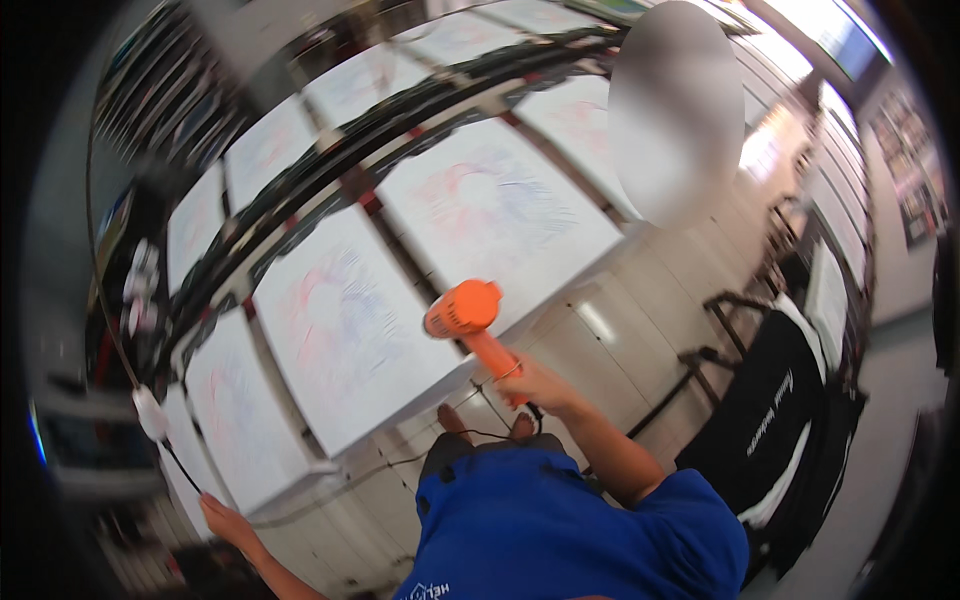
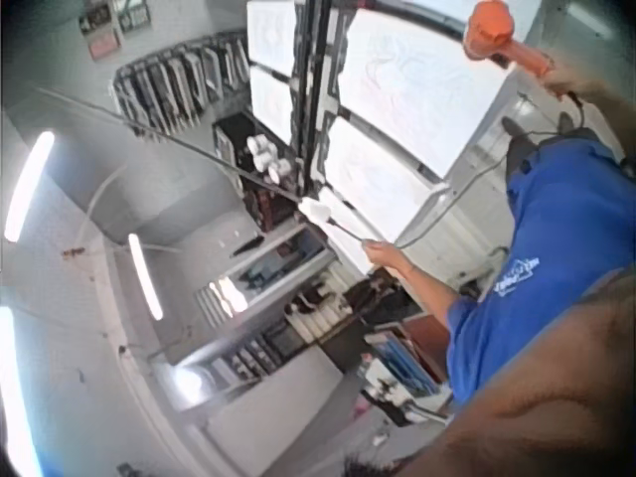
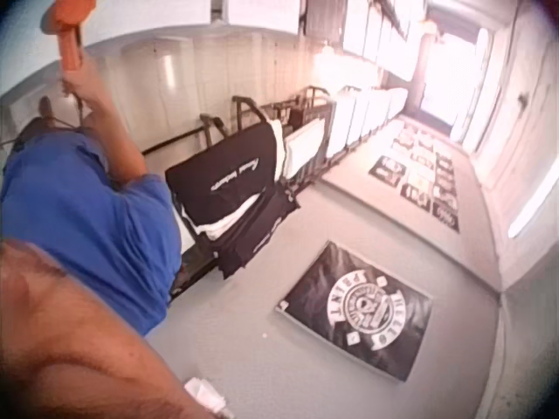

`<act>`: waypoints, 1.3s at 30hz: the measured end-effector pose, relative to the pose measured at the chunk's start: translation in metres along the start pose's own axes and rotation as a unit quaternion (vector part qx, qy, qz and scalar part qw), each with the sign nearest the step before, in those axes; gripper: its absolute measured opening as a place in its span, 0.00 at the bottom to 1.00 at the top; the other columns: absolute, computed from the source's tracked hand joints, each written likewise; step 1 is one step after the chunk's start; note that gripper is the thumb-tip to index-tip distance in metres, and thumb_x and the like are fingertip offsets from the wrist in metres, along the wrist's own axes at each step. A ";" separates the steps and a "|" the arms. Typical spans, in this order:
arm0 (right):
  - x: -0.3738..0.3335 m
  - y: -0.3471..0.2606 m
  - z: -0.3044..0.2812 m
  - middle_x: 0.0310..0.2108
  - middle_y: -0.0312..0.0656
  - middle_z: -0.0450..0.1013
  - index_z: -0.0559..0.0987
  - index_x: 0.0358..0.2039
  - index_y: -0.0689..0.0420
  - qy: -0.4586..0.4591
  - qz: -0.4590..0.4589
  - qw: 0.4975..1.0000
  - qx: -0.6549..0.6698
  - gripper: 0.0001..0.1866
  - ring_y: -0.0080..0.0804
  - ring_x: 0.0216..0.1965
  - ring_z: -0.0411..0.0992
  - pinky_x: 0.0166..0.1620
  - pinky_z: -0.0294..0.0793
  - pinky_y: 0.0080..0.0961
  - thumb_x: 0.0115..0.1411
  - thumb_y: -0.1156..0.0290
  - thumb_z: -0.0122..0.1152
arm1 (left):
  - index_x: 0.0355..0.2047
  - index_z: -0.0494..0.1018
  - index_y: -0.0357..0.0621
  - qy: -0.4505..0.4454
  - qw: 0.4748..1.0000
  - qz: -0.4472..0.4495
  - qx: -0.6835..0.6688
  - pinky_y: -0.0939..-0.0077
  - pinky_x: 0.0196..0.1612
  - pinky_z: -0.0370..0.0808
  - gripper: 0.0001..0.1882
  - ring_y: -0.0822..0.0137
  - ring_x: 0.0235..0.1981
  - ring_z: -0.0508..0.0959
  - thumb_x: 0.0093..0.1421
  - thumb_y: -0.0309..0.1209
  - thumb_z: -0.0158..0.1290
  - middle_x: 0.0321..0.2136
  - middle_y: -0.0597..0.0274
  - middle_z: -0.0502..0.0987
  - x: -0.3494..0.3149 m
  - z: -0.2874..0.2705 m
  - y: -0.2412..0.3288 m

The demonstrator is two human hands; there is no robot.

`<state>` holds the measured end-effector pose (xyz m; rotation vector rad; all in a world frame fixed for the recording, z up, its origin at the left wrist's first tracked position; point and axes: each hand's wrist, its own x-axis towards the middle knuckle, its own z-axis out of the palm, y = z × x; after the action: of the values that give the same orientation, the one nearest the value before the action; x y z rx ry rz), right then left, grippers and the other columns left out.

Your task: The person uses an orange heat gun to apply heat to a white t-shirt with a pink and blue circuit-like design, which is laid flat on a workbench. The person moves the heat gun back and forth over the design while occasionally touching the fabric with their left hand to check the surface.

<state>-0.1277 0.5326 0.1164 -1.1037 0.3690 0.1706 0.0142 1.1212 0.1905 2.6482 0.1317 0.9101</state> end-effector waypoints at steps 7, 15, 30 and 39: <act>0.070 -0.030 0.078 0.28 0.36 0.69 0.68 0.51 0.63 -0.072 0.019 0.992 -0.103 0.26 0.21 0.24 0.70 0.27 0.73 0.21 0.55 0.67 0.65 | 0.42 0.71 0.27 0.069 0.988 -0.085 0.109 0.56 0.38 0.70 0.25 0.38 0.35 0.74 0.74 0.42 0.38 0.34 0.35 0.77 0.057 -0.088 -0.129; 0.166 -0.098 0.182 0.29 0.40 0.74 0.71 0.46 0.65 -0.100 0.045 0.961 -0.256 0.23 0.25 0.26 0.75 0.27 0.75 0.21 0.62 0.58 0.59 | 0.47 0.72 0.31 0.127 0.966 -0.111 0.195 0.55 0.45 0.73 0.27 0.37 0.45 0.76 0.73 0.46 0.35 0.43 0.36 0.77 0.110 -0.105 -0.244; 0.365 -0.117 0.220 0.25 0.36 0.70 0.73 0.37 0.62 0.033 0.029 0.970 -0.238 0.19 0.21 0.23 0.72 0.24 0.72 0.18 0.64 0.55 0.58 | 0.52 0.70 0.36 0.095 0.924 -0.288 0.234 0.53 0.46 0.72 0.27 0.36 0.47 0.75 0.73 0.48 0.34 0.46 0.37 0.77 0.145 -0.030 -0.437; 0.400 -0.100 0.218 0.26 0.35 0.70 0.73 0.36 0.62 0.082 0.037 0.966 -0.242 0.18 0.20 0.22 0.71 0.25 0.71 0.18 0.63 0.57 0.60 | 0.46 0.71 0.33 -0.027 0.942 -0.242 0.231 0.57 0.47 0.73 0.15 0.44 0.45 0.77 0.71 0.33 0.42 0.42 0.41 0.76 0.089 0.090 -0.445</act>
<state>0.3190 0.6640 0.1380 -1.5932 0.5347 0.2431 0.1496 1.5307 0.0227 2.8300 1.0472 0.6984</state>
